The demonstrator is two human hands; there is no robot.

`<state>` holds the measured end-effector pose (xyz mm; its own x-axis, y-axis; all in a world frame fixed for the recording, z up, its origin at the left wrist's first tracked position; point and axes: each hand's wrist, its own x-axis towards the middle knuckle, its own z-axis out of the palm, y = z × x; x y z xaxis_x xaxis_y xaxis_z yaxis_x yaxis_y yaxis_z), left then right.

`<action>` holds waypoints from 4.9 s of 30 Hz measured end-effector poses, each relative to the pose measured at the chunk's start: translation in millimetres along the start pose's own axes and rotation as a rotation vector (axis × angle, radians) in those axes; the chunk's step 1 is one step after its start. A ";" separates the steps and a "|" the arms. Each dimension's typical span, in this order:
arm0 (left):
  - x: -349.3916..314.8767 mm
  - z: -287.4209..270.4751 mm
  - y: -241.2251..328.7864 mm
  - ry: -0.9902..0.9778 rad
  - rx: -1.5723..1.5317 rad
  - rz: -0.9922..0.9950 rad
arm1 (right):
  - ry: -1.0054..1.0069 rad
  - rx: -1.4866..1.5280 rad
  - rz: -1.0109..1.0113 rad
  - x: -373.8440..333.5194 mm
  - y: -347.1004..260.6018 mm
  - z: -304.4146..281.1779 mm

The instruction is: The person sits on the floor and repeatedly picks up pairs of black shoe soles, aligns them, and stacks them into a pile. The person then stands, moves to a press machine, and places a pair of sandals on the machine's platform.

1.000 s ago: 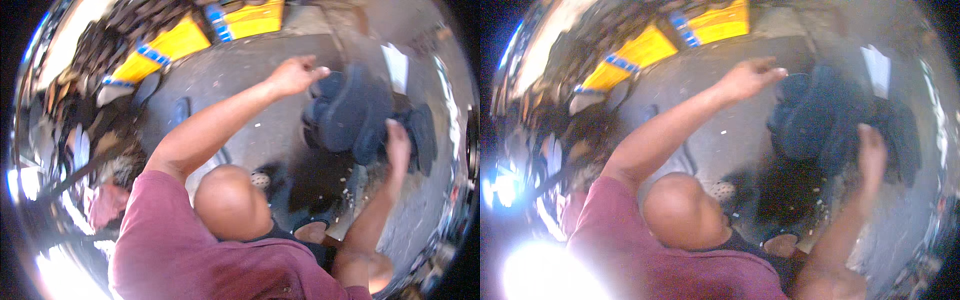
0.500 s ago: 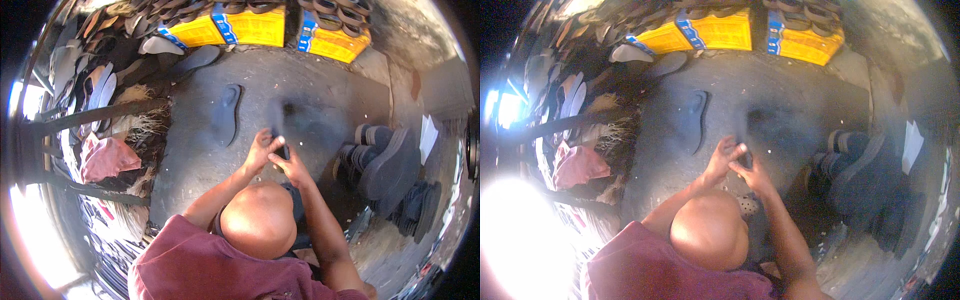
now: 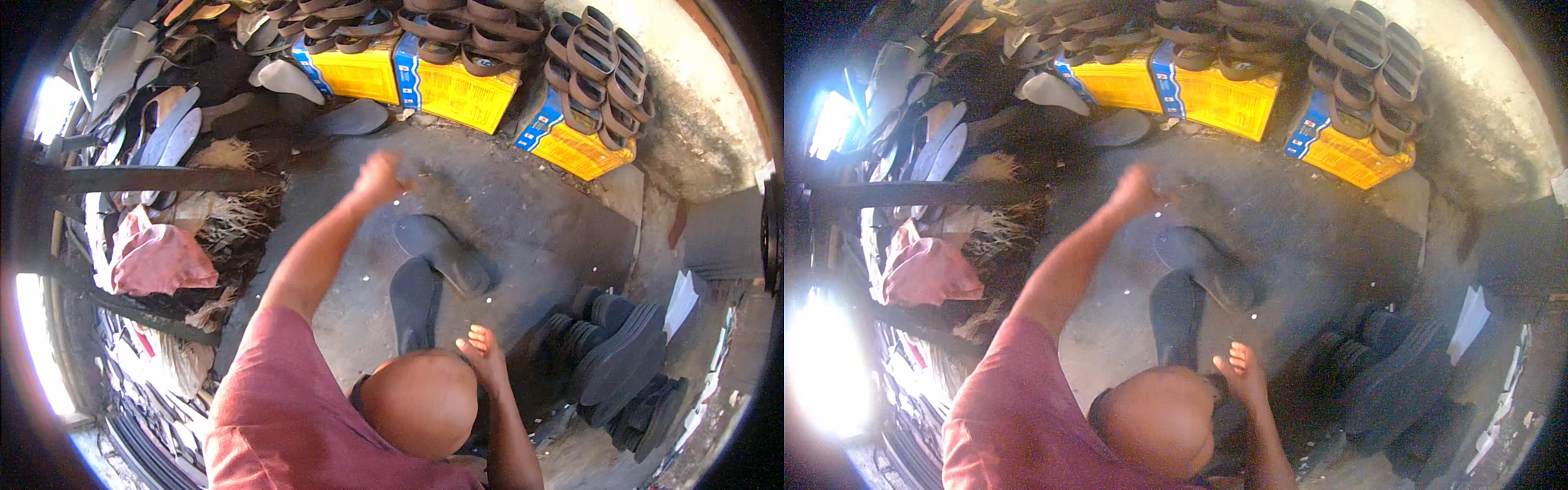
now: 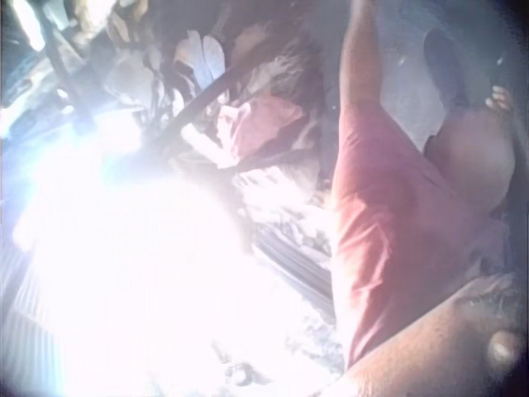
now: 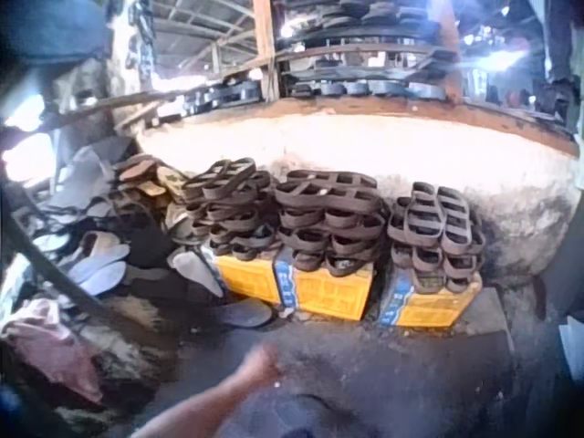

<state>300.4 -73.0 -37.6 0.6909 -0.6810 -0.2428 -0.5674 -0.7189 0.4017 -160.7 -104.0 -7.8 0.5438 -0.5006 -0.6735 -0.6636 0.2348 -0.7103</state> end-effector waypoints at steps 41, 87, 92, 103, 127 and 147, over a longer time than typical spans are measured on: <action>-182.8 66.0 -9.4 0.466 -0.173 -0.026 | 0.316 -0.803 -0.255 82.9 -39.7 15.7; -234.5 74.9 74.9 0.075 0.221 0.208 | 0.667 -0.952 -0.271 13.4 7.9 -33.9; -213.7 69.6 48.3 -0.064 0.114 -0.092 | 0.289 -0.434 -0.425 -36.5 -106.3 -59.6; -184.7 -51.3 189.2 0.005 -0.239 0.317 | 0.136 -0.489 -0.172 -141.2 -102.7 -421.9; -164.8 -3.0 448.3 -1.032 -0.402 0.486 | 0.583 0.725 -0.115 -203.9 44.3 -300.8; -224.9 228.8 320.0 -0.963 -1.136 -0.271 | 0.501 -0.847 -0.317 9.6 346.1 -171.9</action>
<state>-139.0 -181.9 -56.5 -0.0890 -0.7025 -0.7061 0.4733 -0.6536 0.5906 -473.5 -170.7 -224.9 0.6090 -0.7723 -0.1807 -0.7769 -0.5348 -0.3324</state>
